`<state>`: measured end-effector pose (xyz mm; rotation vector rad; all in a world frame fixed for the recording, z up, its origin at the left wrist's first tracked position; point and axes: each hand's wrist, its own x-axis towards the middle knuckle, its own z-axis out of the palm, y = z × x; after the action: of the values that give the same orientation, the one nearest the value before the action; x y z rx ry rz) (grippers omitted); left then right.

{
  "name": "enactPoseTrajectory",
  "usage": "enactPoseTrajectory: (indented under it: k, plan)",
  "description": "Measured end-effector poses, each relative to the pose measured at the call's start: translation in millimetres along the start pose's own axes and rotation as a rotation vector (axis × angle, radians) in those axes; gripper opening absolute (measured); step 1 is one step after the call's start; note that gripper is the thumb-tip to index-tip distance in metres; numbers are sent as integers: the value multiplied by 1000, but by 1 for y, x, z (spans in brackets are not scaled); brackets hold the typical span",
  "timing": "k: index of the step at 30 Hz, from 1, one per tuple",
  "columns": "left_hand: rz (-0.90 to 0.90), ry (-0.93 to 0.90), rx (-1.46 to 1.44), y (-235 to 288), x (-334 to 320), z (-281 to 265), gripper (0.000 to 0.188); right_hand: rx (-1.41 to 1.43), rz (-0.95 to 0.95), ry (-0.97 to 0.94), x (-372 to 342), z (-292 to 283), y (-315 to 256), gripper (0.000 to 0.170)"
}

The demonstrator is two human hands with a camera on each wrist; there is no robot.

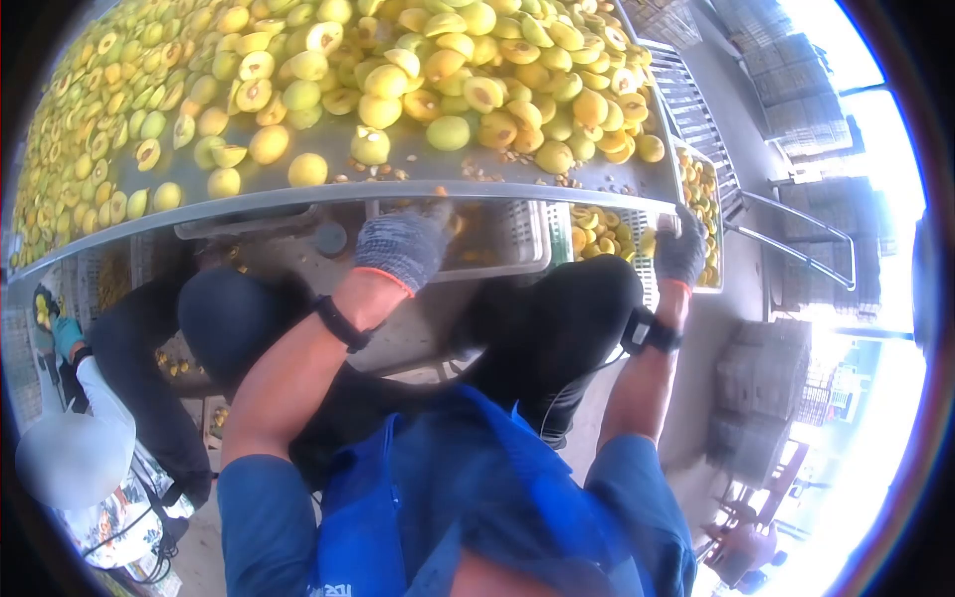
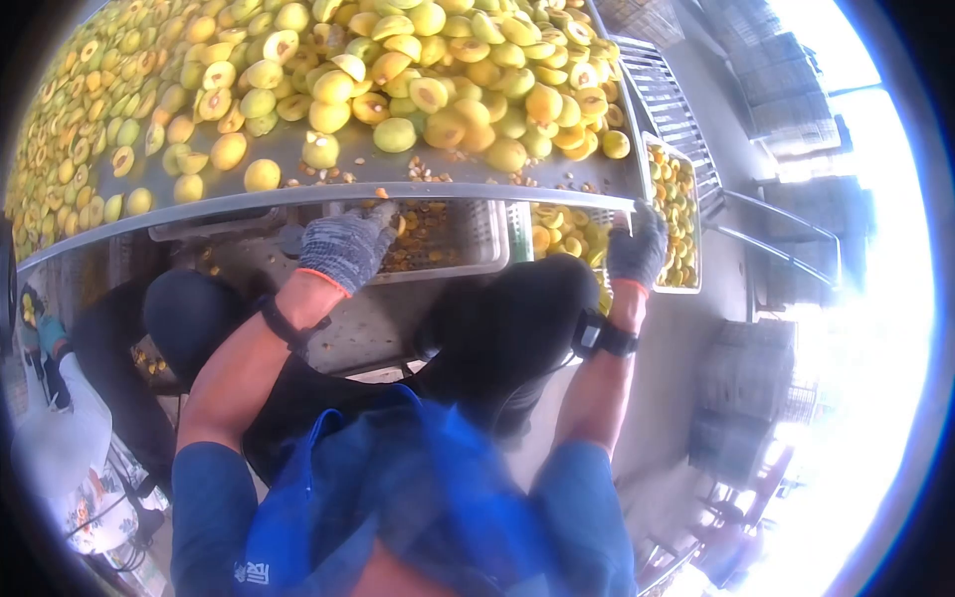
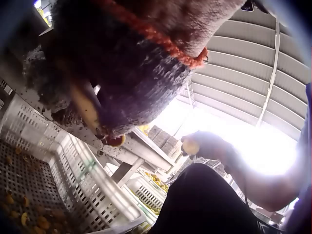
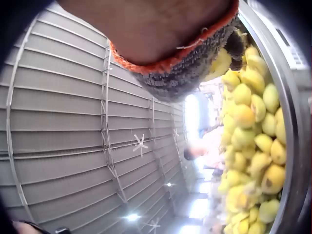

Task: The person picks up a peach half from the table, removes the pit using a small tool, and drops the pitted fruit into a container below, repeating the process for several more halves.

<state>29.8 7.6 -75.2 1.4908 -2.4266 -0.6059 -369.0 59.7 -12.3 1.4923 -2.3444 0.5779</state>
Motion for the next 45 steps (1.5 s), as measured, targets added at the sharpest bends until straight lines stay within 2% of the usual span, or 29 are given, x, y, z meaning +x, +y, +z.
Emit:
enactPoseTrajectory:
  k: [1,2,3,5,6,7,9,11,12,14,15,17,19,20,21,22,23,27,30,33,34,36,37,38,39,41,42,45]
  plan:
    - [-28,-16,25,0,0,-2,50,102,-39,90,0,1,-3,32]
    - [-57,-33,48,1,0,-4,50,255,14,63,1,4,-8,33]
    - [-82,-56,71,4,-2,-5,51,394,-28,27,-1,4,-24,32]
    - [-147,-224,52,13,1,-28,48,679,-117,-37,-5,3,-78,30]
    - [-184,-303,41,15,2,-37,47,619,-281,-43,-5,3,-106,28]
    - [-175,-302,36,14,3,-41,47,558,-447,-43,-7,6,-134,26]
    - [-159,-304,22,10,1,-44,48,637,-527,-209,-16,25,-182,24]
    - [-141,-2,-35,2,-6,-27,47,753,-529,-390,-26,40,-234,27]
    - [-128,145,-62,-2,-9,-15,47,707,-586,-427,-28,48,-255,26]
    - [-114,111,26,-10,-5,2,39,515,-696,-492,-25,73,-291,31]
    - [-106,89,67,-16,-6,13,36,438,-686,-528,-25,82,-308,32]
    - [2,205,-17,-39,-8,59,29,286,-669,-590,-28,94,-342,34]
    - [-11,200,-334,-39,-18,51,24,241,-610,-620,-34,91,-365,35]
    - [-80,130,-612,-23,-27,12,23,194,-577,-628,-37,90,-376,36]
    - [-83,90,-681,-22,-29,9,22,145,-544,-639,-39,91,-381,36]
    - [-90,49,-749,-21,-32,7,21,147,-546,-624,-41,93,-382,37]
    - [-27,42,-604,-34,-27,34,22,150,-546,-605,-41,95,-382,37]
    - [121,180,-52,-43,-23,28,24,202,-560,-549,-37,91,-370,40]
    - [-31,384,189,-35,-20,20,26,659,-444,-483,-29,93,-332,43]
    - [-30,189,-29,-35,-21,16,27,1583,226,-1127,-10,75,-283,50]
    - [-59,154,-110,-29,-24,0,26,1909,267,-1230,-14,68,-266,50]
    - [-112,75,-261,-14,-30,-28,28,1966,408,-1136,-19,59,-249,49]
    - [-80,182,-388,-12,-28,-25,26,1995,482,-1089,-24,52,-247,49]
    - [-54,287,-515,-10,-27,-20,25,2005,427,-1013,-30,42,-247,46]
    - [-32,393,-641,-6,-26,-23,26,1992,464,-994,-31,45,-240,46]
    - [-139,237,-891,2,-27,-33,27,1969,531,-970,-36,66,-226,46]
    - [-199,161,-1013,7,-27,-38,29,1966,385,-953,-39,69,-225,43]
    - [-208,145,-1030,14,-20,-30,31,2003,539,-863,-53,69,-230,43]
